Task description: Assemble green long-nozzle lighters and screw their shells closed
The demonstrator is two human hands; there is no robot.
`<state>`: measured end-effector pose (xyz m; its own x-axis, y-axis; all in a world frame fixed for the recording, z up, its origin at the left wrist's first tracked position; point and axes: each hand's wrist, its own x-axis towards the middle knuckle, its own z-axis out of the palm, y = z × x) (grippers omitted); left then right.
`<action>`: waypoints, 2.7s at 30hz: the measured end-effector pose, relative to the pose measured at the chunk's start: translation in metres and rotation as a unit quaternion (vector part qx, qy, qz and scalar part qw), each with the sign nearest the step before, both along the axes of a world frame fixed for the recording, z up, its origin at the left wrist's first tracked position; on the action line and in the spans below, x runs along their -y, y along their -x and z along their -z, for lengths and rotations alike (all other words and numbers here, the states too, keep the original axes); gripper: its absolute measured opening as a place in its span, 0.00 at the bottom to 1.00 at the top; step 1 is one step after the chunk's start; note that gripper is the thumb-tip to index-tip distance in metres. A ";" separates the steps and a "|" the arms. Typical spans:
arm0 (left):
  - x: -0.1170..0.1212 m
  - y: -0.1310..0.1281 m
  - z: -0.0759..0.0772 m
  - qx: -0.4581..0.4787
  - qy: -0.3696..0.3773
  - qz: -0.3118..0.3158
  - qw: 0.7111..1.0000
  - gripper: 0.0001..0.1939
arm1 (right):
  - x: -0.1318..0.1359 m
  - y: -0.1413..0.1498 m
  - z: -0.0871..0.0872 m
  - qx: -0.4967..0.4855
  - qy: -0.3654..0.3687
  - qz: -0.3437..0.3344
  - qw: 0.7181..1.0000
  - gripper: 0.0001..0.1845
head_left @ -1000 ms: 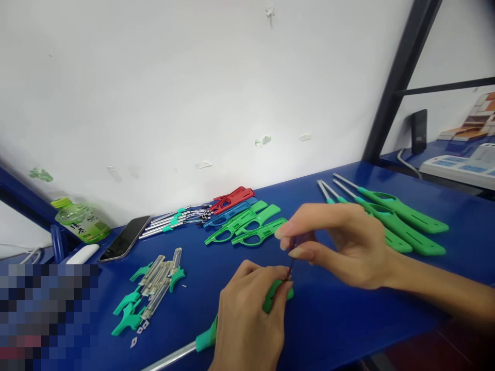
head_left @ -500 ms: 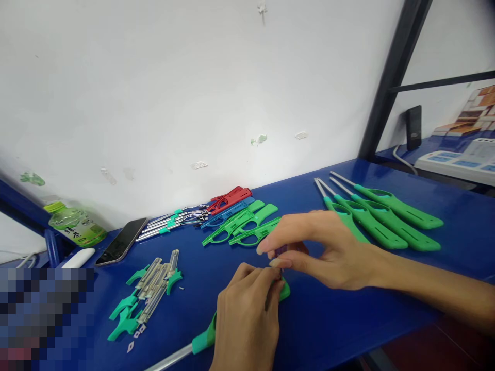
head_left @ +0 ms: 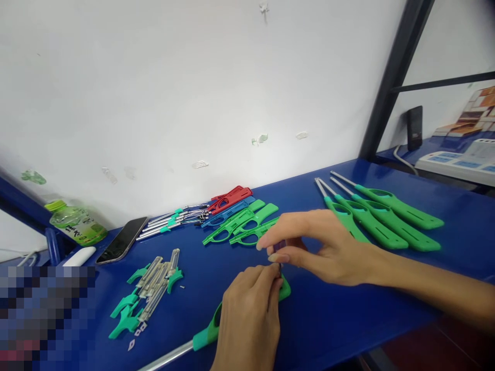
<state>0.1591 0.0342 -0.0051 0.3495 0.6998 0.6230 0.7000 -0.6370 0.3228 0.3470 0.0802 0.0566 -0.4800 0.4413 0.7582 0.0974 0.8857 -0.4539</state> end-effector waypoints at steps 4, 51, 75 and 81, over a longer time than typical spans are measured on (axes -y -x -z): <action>0.002 0.006 0.002 -0.018 0.017 0.002 1.000 0.12 | -0.001 0.000 0.002 0.007 -0.002 -0.015 1.000 0.07; 0.020 0.033 0.021 -0.103 0.074 -0.018 0.992 0.15 | -0.005 0.006 0.011 -0.062 0.139 -0.053 0.987 0.15; 0.020 0.033 0.020 -0.107 0.087 -0.014 0.990 0.14 | 0.000 0.002 0.002 -0.014 0.112 -0.038 0.993 0.14; 0.020 0.032 0.019 -0.107 0.089 -0.014 0.990 0.14 | -0.002 0.004 0.003 -0.029 0.121 -0.029 0.992 0.11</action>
<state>0.1267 0.0144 -0.0245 0.4391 0.8030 0.4029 0.7813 -0.5627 0.2701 0.3428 0.0823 0.0539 -0.4685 0.5874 0.6599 0.0179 0.7531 -0.6577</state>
